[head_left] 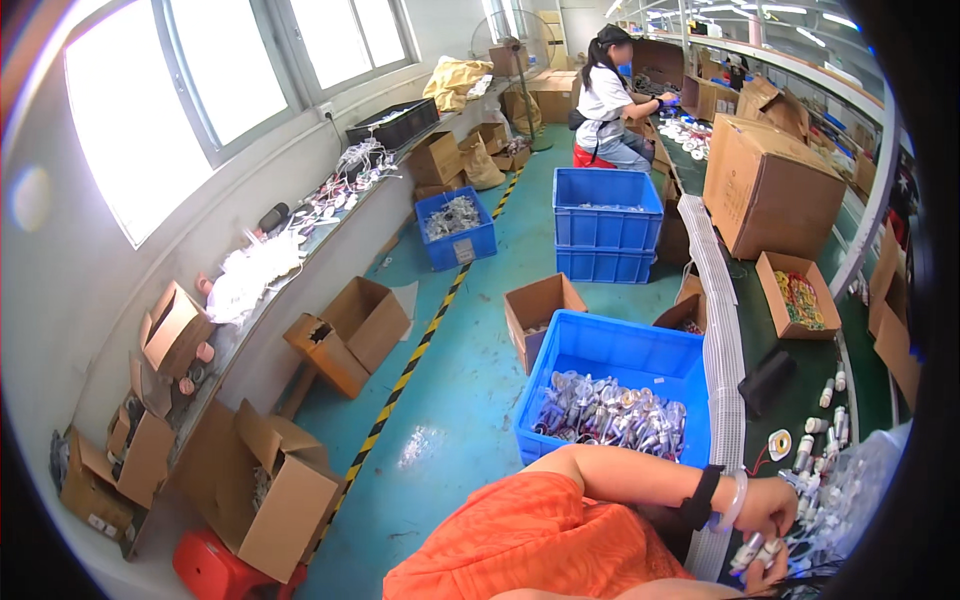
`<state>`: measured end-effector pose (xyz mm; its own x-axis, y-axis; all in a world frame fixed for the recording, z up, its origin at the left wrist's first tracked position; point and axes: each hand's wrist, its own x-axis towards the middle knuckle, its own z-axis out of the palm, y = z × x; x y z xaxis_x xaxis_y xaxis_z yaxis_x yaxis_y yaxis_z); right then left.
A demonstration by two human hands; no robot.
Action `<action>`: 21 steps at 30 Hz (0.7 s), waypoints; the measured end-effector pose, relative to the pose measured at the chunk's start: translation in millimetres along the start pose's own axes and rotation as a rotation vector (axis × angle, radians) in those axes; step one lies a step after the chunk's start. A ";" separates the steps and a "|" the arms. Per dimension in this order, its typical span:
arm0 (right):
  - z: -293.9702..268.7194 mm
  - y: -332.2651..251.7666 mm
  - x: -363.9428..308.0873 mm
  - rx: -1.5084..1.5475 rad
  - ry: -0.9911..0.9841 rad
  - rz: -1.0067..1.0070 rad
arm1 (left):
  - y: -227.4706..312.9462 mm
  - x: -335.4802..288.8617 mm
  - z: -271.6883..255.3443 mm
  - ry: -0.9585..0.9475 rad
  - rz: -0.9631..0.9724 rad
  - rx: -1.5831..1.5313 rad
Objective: Manually assemble electrical components and check LED lighting.
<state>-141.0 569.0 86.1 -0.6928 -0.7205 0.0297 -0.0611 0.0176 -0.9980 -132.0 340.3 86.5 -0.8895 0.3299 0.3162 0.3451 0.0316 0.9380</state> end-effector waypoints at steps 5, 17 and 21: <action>12.2 -2.8 4.4 0.112 0.164 0.018 | 2.7 -4.9 -1.4 0.309 0.001 -0.232; 21.5 12.9 7.8 0.226 0.403 -0.235 | -3.3 -5.3 36.2 0.272 -0.198 -0.796; 3.7 27.6 9.8 0.409 0.415 -0.239 | -15.3 -3.4 41.7 0.301 -0.176 -0.758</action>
<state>-146.8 559.8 58.6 -0.9201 -0.3412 0.1924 -0.0261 -0.4366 -0.8993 -121.7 378.0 65.2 -0.9908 0.1094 0.0795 -0.0055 -0.6203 0.7843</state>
